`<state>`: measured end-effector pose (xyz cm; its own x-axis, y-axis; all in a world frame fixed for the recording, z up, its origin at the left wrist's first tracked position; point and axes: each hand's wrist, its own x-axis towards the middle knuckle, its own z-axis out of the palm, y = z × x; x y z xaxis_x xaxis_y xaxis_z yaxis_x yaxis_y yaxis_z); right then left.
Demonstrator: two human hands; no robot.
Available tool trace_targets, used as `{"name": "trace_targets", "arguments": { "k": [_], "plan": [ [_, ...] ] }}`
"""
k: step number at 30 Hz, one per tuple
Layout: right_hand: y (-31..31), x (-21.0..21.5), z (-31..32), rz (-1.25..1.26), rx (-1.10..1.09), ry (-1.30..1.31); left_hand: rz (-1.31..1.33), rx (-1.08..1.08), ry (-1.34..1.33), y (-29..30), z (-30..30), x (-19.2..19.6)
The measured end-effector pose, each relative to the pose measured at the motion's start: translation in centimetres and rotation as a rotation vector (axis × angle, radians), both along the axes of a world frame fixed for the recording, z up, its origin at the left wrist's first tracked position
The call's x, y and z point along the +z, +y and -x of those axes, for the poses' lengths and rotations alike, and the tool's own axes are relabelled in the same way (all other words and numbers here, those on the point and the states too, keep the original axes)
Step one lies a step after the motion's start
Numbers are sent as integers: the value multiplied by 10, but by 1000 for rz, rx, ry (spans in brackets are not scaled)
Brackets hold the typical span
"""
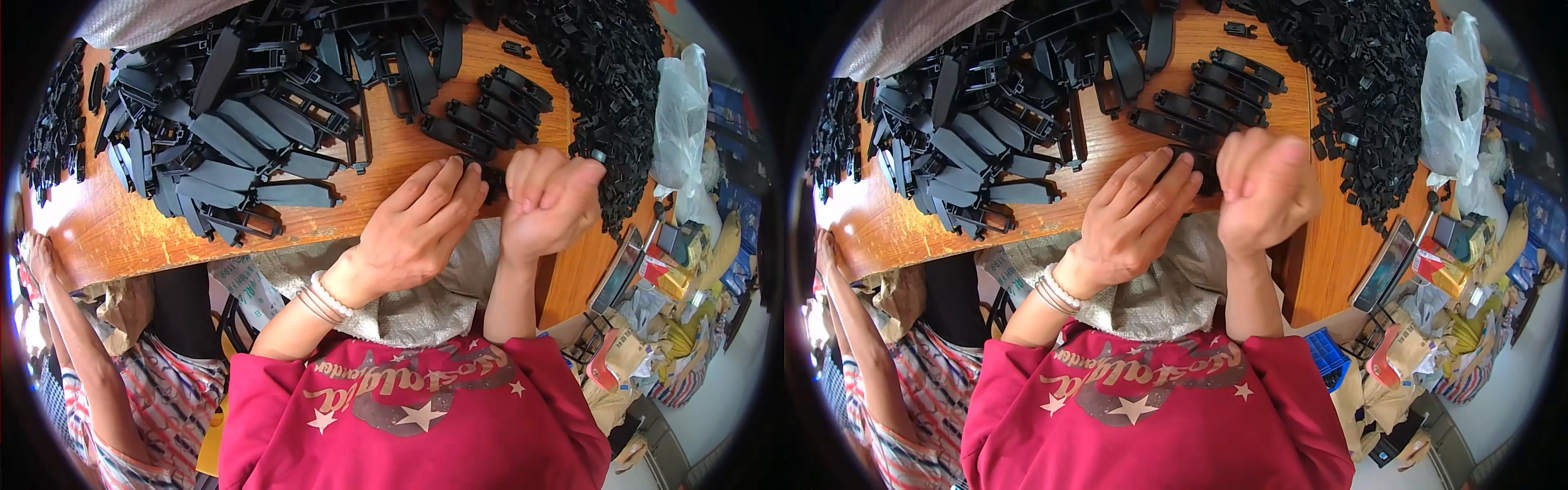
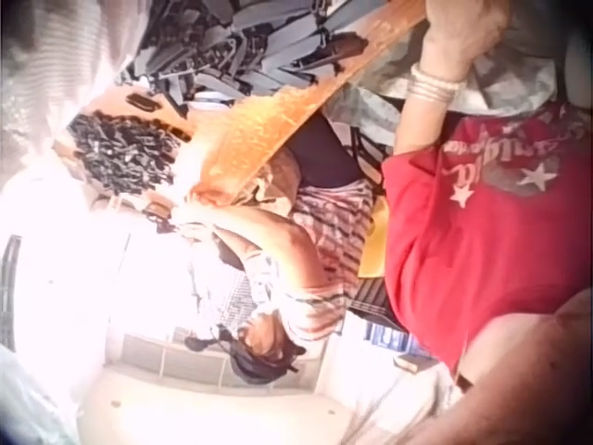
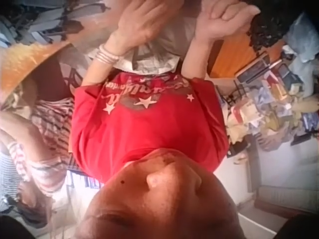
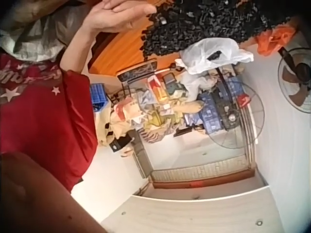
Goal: Assembling small black plastic industrial components using hands and a small hammer on a workbench.
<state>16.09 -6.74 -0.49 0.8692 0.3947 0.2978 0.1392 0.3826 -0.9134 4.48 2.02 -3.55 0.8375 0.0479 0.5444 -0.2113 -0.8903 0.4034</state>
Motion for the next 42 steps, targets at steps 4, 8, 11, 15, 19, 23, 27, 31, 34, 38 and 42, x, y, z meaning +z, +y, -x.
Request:
{"name": "trace_targets", "arguments": {
  "k": [4, 8, 11, 15, 19, 23, 27, 31, 34, 38, 42],
  "plan": [
    [4, -7, 3, 176, -8, -211, -20, 15, -22, 0, -1, -3],
    [3, 1, -4, 46, 29, 112, 31, 28, -30, -1, 0, -8],
    [-1, 4, -12, -173, 36, 161, 161, 108, -57, -3, -5, -1],
    [27, 1, -14, -168, 4, 194, 152, 180, 28, -5, -4, -2],
    [37, 0, -10, -50, -30, 161, 43, 201, 34, -5, -4, -6],
    [43, 0, -6, -23, 6, 156, -10, 161, 31, -1, -2, -6],
    [50, -2, 0, 226, -12, -146, 1, 147, -6, -1, -5, -7],
    [48, -10, -5, 278, -98, -299, 61, 165, -84, -3, -10, -13],
    [48, -10, -5, 98, -41, -170, 11, 230, -17, -4, -9, -6],
    [30, -7, -22, -120, -4, 197, -9, 222, 19, -5, -10, 0],
    [11, 5, -32, -71, -22, 162, 4, 237, 51, -6, -12, 6]
  ]
}}
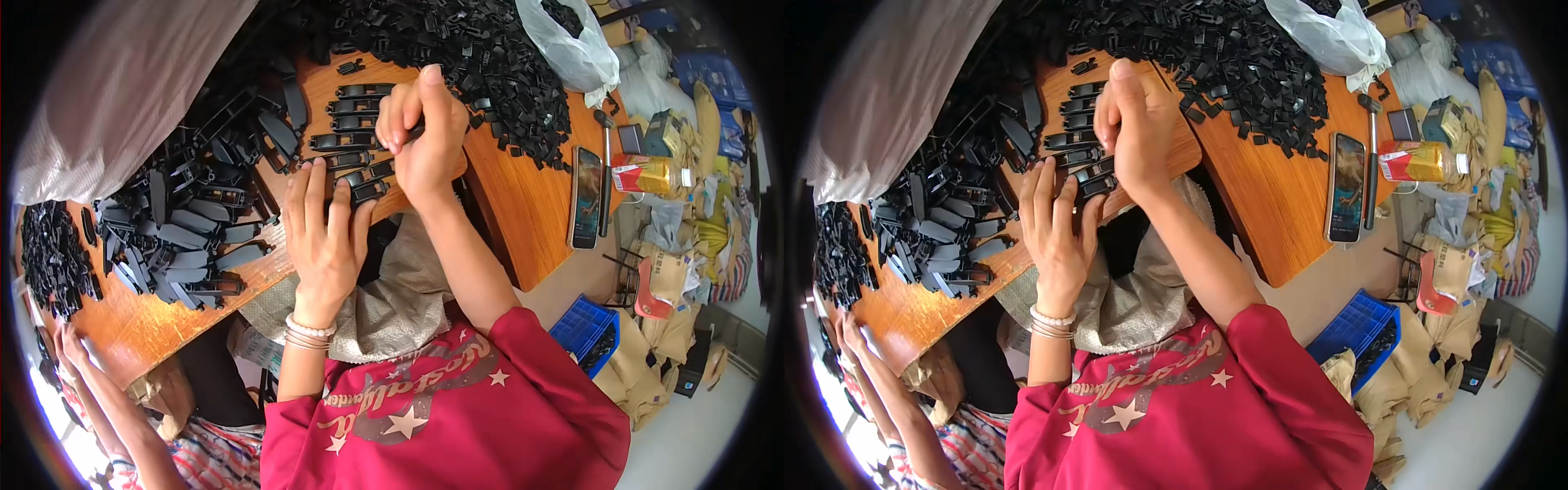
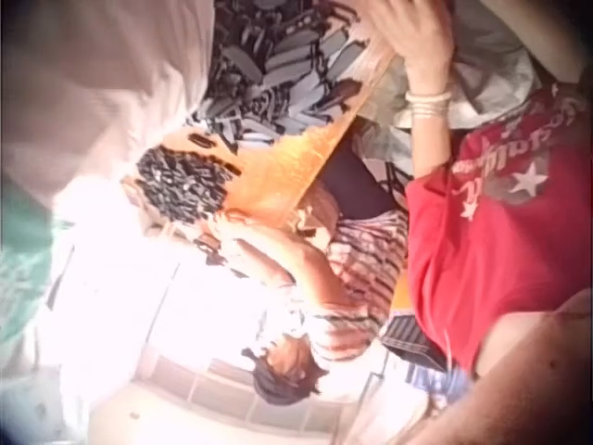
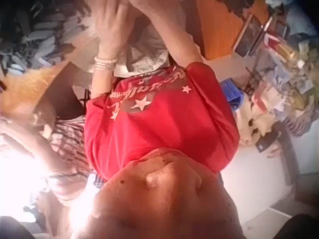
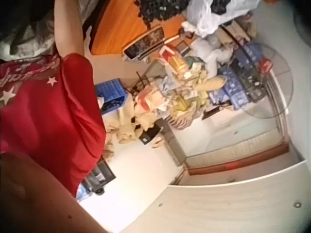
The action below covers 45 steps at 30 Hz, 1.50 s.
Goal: Assembling small black plastic industrial components using hands and a small hammer on a workbench.
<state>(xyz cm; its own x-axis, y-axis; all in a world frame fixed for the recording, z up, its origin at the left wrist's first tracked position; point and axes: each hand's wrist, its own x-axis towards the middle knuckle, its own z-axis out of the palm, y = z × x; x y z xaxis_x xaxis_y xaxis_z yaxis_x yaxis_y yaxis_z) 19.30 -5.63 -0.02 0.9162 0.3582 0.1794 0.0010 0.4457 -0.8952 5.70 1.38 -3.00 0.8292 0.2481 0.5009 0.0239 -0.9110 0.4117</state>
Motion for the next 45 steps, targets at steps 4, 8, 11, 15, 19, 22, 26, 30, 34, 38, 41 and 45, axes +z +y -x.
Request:
{"name": "trace_targets", "arguments": {
  "k": [4, 8, 11, 15, 19, 22, 26, 30, 34, 38, 41, 45],
  "plan": [
    [-8, -1, -17, -118, 2, 135, 119, -36, 57, 6, -6, 10],
    [-14, -6, -24, -177, -22, 189, 159, -125, 56, 12, -16, 13],
    [-7, -7, -20, -200, 24, 214, 121, -159, 126, 17, -20, 11],
    [0, -11, -16, -200, 133, 126, 68, -146, 155, 17, -19, 8],
    [10, -12, -9, -185, 117, 88, 121, -171, 140, 17, -19, 7],
    [16, -12, -6, -135, 68, 68, 149, -188, 141, 17, -19, 6],
    [24, -8, 4, 30, 22, -77, 145, -202, 157, 19, -19, 8],
    [25, -12, 2, 160, 76, -291, 129, -191, 150, 19, -20, 7],
    [0, -4, -14, -194, 64, -57, 173, -178, 139, 17, -22, 8],
    [-12, -5, -33, -209, -6, -24, 143, -273, 163, 16, -32, 15],
    [-5, -6, -27, -192, -43, -6, 78, -280, 173, 17, -35, 8],
    [3, -11, -23, -90, -43, -16, 117, -290, 177, 16, -36, 8]
  ]
}}
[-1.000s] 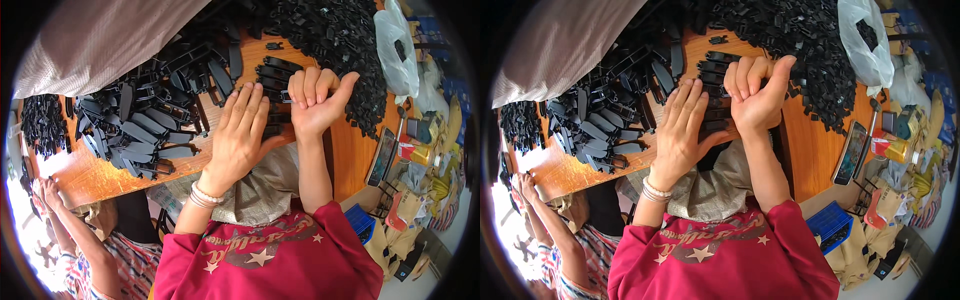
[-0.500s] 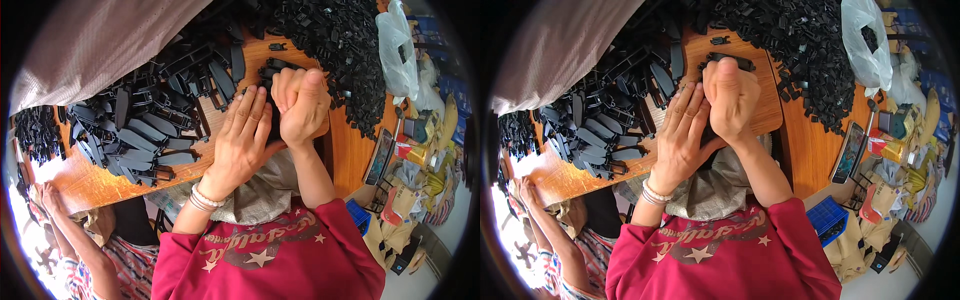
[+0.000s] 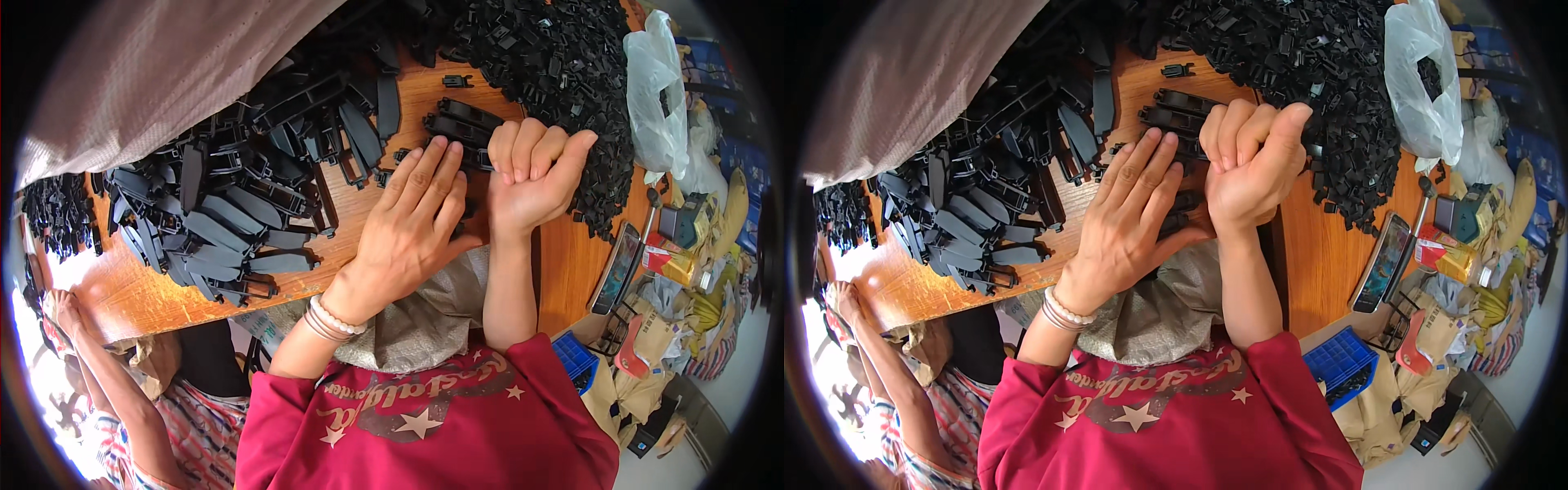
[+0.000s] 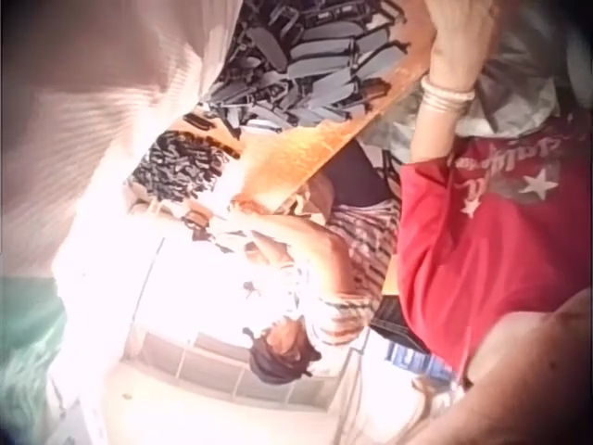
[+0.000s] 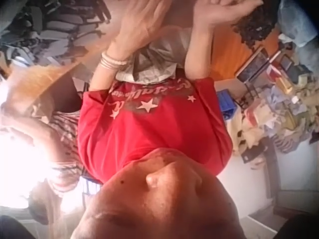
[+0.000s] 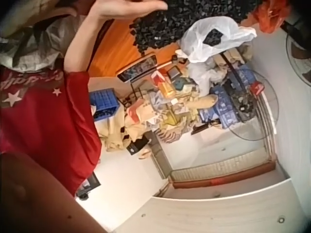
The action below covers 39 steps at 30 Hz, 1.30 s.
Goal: Assembling small black plastic industrial components using hands and a small hammer on a workbench.
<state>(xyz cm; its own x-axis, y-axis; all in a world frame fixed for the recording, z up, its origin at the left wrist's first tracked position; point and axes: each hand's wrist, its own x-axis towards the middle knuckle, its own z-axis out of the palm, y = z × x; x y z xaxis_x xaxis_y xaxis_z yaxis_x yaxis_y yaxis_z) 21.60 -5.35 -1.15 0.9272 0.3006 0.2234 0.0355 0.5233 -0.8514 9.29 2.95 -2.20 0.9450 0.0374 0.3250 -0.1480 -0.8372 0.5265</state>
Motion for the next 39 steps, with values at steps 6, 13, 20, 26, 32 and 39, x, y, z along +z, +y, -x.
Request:
{"name": "trace_targets", "arguments": {
  "k": [6, 13, 20, 26, 32, 39],
  "plan": [
    [20, 3, 8, 122, 7, -89, 28, -24, 14, 2, -1, 4],
    [2, 6, -11, -69, -81, -6, 43, -13, -23, 1, -1, -1],
    [15, 5, -15, 91, -111, -31, 45, -9, 30, 1, -12, 4],
    [22, 1, -15, 100, -64, -135, 59, -13, 18, 2, -14, 4],
    [25, 0, -11, 320, -31, -360, 55, -18, 8, 3, -15, 4],
    [17, -4, -19, 16, -4, -71, 71, 20, -30, 0, -14, 1]
  ]
}}
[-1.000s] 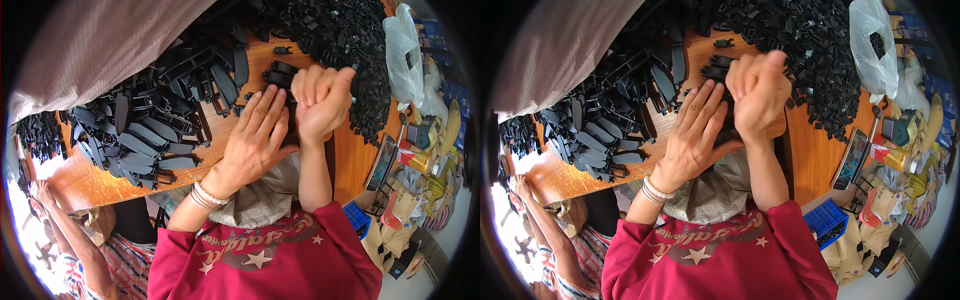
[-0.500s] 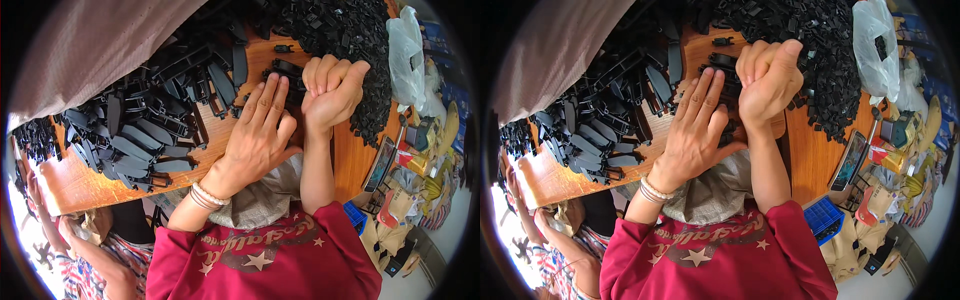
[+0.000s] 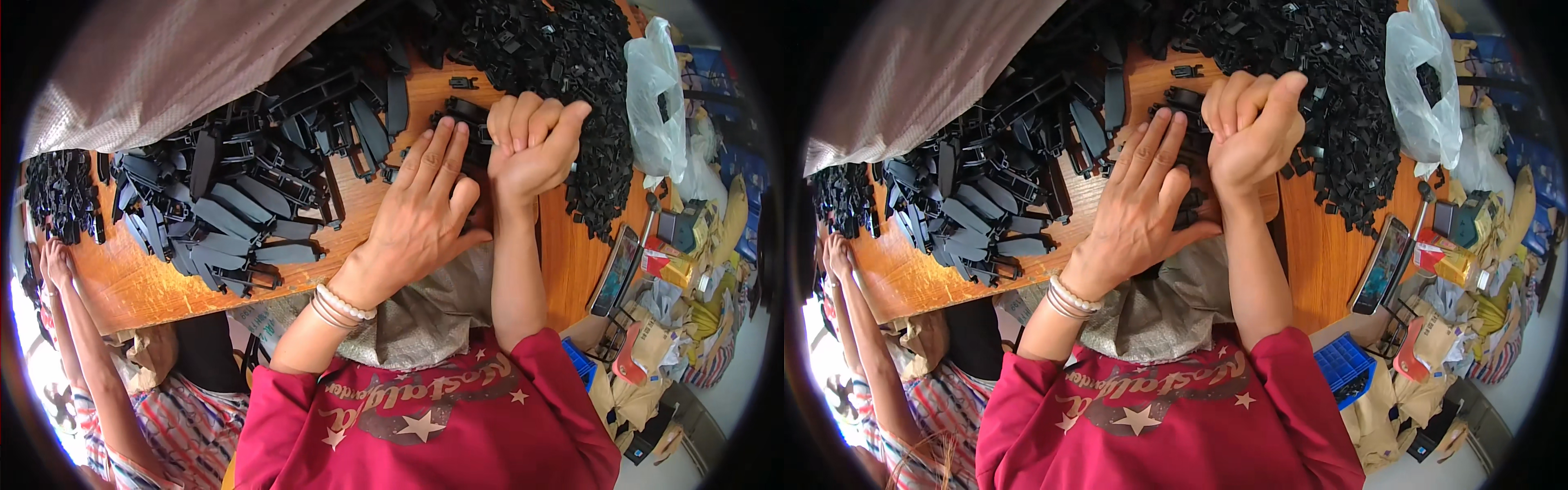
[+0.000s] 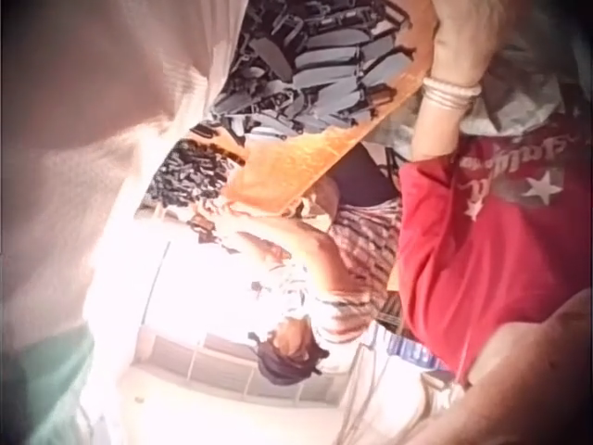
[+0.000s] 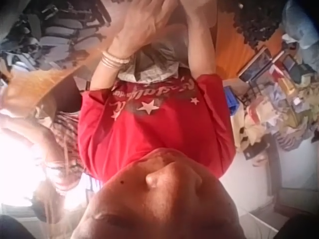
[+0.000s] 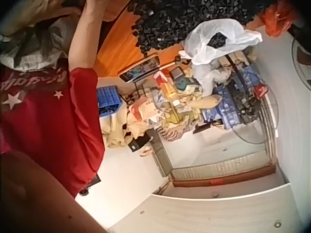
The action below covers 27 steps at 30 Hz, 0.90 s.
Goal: Assembling small black plastic industrial components using hands and a small hammer on a workbench.
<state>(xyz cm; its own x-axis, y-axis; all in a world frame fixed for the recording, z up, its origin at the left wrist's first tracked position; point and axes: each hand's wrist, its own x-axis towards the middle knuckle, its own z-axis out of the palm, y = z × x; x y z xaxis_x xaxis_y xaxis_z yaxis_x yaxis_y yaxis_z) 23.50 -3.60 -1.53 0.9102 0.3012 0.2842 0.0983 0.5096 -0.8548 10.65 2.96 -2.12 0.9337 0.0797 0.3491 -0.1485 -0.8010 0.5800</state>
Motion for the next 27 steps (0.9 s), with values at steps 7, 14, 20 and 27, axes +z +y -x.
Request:
{"name": "trace_targets", "arguments": {
  "k": [7, 14, 20, 27],
  "plan": [
    [7, 4, 2, 121, 35, -210, -57, -17, 16, 0, 0, 3],
    [-14, 8, -17, -94, -135, 6, -18, -15, 9, 4, -8, 17],
    [-4, 4, -17, -30, -68, 11, -64, -25, 67, 2, -12, 7],
    [4, 3, -15, 32, -69, -46, -24, -20, 39, 3, -13, 6]
  ]
}}
